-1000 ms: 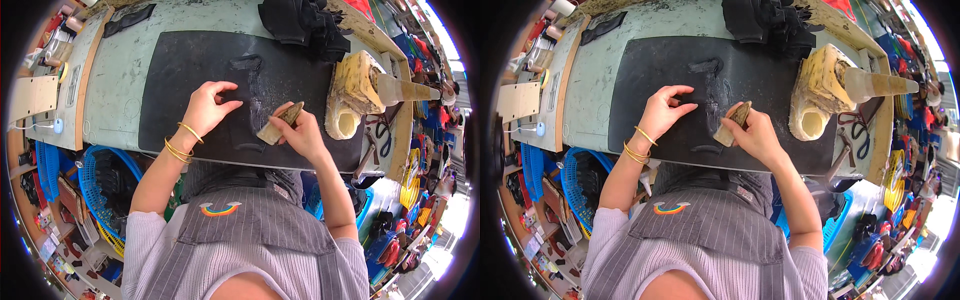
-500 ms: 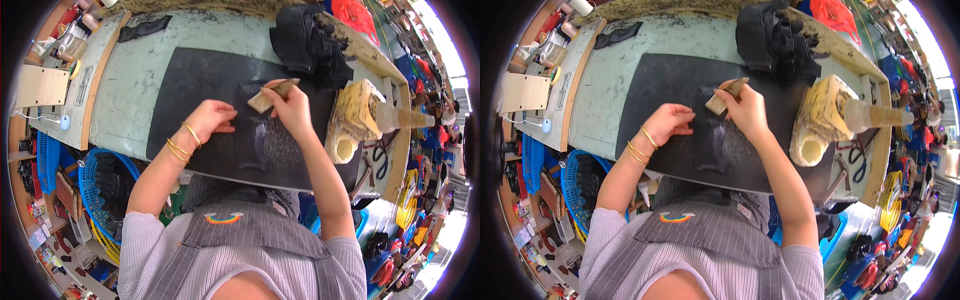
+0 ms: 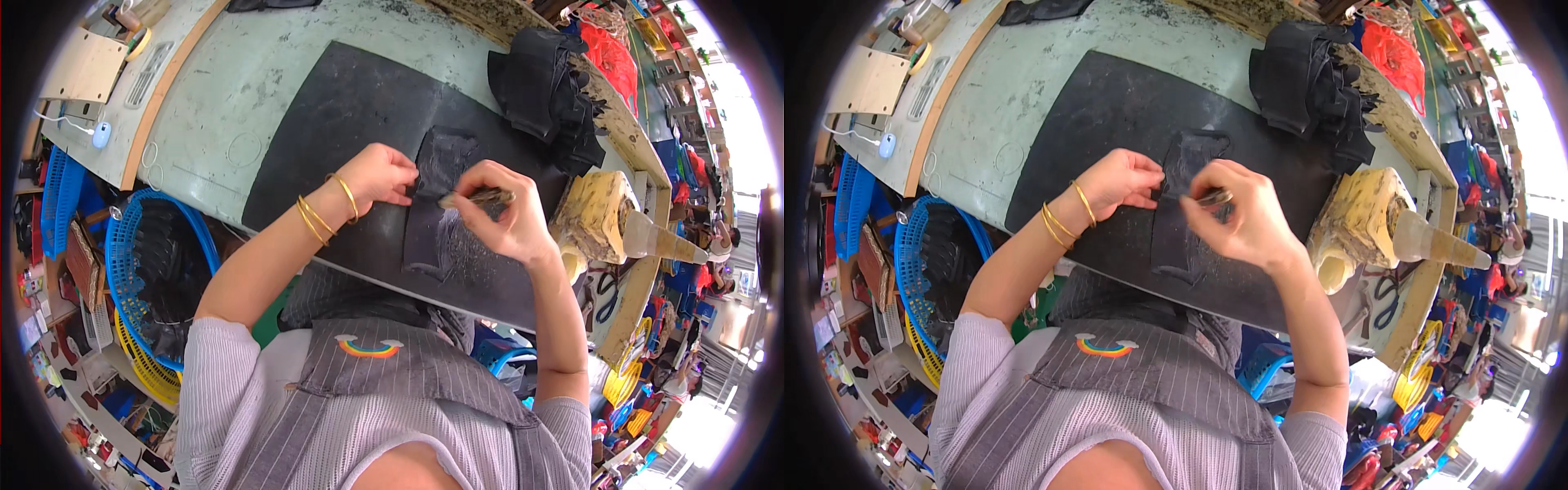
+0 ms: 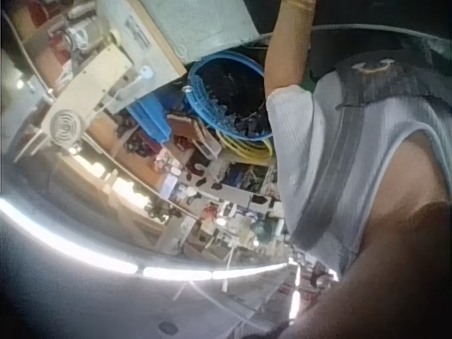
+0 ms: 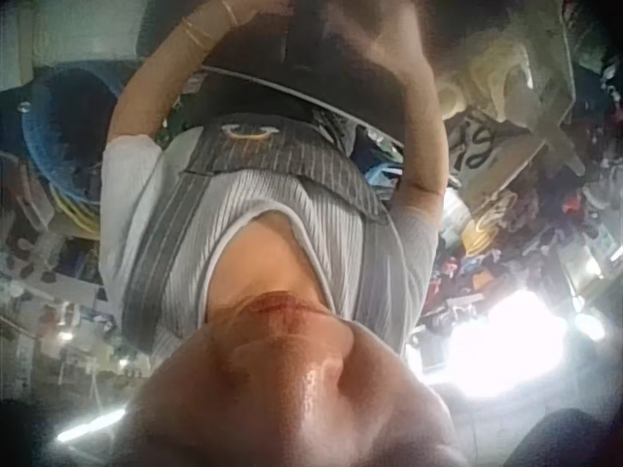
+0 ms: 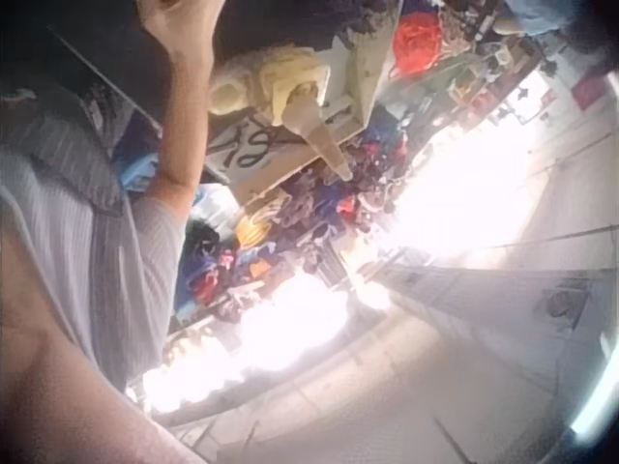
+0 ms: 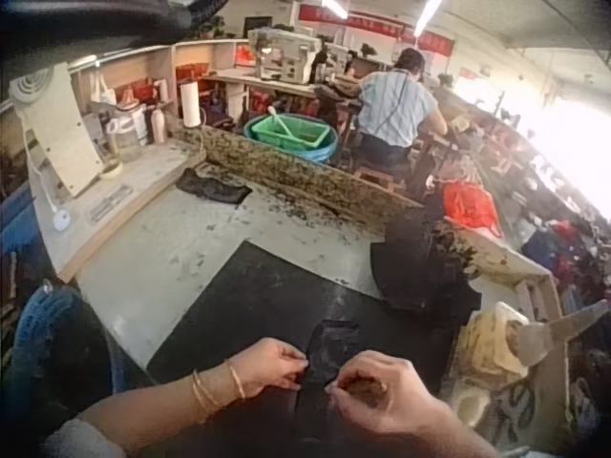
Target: The person places fabric pieces onto the work surface and applies glue to each piece using a handheld brush.
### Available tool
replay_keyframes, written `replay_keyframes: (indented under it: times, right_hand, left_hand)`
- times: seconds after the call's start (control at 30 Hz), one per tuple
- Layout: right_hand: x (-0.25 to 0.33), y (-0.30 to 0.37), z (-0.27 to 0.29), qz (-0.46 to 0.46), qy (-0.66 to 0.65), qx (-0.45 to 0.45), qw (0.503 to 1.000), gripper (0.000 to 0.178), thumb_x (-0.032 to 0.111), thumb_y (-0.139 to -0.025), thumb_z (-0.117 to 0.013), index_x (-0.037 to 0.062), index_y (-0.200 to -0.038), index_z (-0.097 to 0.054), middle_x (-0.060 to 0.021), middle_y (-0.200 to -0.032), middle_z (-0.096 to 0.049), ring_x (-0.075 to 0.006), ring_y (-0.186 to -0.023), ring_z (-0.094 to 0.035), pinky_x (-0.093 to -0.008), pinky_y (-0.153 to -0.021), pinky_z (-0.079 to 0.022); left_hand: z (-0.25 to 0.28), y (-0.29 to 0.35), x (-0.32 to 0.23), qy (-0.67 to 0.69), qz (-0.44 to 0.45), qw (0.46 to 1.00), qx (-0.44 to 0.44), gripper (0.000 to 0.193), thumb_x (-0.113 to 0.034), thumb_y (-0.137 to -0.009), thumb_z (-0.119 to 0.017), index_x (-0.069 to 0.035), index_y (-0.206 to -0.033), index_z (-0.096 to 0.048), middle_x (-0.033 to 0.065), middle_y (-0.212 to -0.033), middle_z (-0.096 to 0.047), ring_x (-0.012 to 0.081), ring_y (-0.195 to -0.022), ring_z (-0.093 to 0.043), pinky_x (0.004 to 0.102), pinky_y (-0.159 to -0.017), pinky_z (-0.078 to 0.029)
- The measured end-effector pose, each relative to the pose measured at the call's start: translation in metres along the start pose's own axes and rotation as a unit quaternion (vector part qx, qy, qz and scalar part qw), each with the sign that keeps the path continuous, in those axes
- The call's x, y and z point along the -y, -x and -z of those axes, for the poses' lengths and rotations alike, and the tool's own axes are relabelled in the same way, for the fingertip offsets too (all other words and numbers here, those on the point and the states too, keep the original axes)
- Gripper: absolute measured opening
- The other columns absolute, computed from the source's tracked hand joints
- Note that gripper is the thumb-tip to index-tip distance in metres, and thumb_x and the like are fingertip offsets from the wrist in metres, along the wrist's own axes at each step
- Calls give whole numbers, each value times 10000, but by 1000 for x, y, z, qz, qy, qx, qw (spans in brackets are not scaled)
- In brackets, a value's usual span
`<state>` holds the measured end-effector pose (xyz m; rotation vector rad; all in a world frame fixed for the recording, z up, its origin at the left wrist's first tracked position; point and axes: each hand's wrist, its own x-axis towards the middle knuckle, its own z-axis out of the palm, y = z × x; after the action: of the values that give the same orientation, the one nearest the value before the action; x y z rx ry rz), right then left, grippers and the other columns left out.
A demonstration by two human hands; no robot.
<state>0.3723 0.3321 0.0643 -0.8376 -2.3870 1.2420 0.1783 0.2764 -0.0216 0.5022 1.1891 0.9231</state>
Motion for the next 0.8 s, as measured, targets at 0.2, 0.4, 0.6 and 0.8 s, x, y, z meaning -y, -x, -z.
replay_keyframes:
  times: [0.2,0.4,0.6,0.8]
  right_hand:
    - [-2,32,-16,-158,-84,-39,983,106,76,-795,-662,-14,-801,-606,-67,-775,-629,-118,-684,-615,-249,-614,-491]
    - [-11,68,-41,-184,-212,-32,959,88,54,-813,-661,-7,-839,-604,-40,-753,-622,-73,-698,-592,-210,-598,-474]
    - [-15,107,-39,-136,-192,-64,970,90,67,-821,-645,-11,-823,-601,-48,-752,-611,-73,-696,-591,-220,-591,-476]
    - [-11,172,58,-118,-146,-459,869,170,127,-884,-584,-41,-899,-605,-46,-760,-613,-108,-625,-588,-218,-578,-458]
  left_hand:
    - [-4,11,-1,6,9,1000,2,225,-158,-832,-643,33,-941,-592,64,-850,-563,145,-754,-570,306,-706,-547]
    - [-7,4,3,-55,-12,998,19,399,-118,-774,-702,77,-1079,-535,86,-965,-570,179,-882,-588,312,-746,-528]
    - [-25,23,-6,-49,-34,998,8,307,-94,-793,-673,40,-1043,-556,68,-957,-580,143,-865,-582,289,-750,-514]
    - [-49,64,-64,-256,-378,889,-33,150,-36,-838,-606,30,-961,-552,38,-840,-624,105,-760,-588,237,-702,-485]
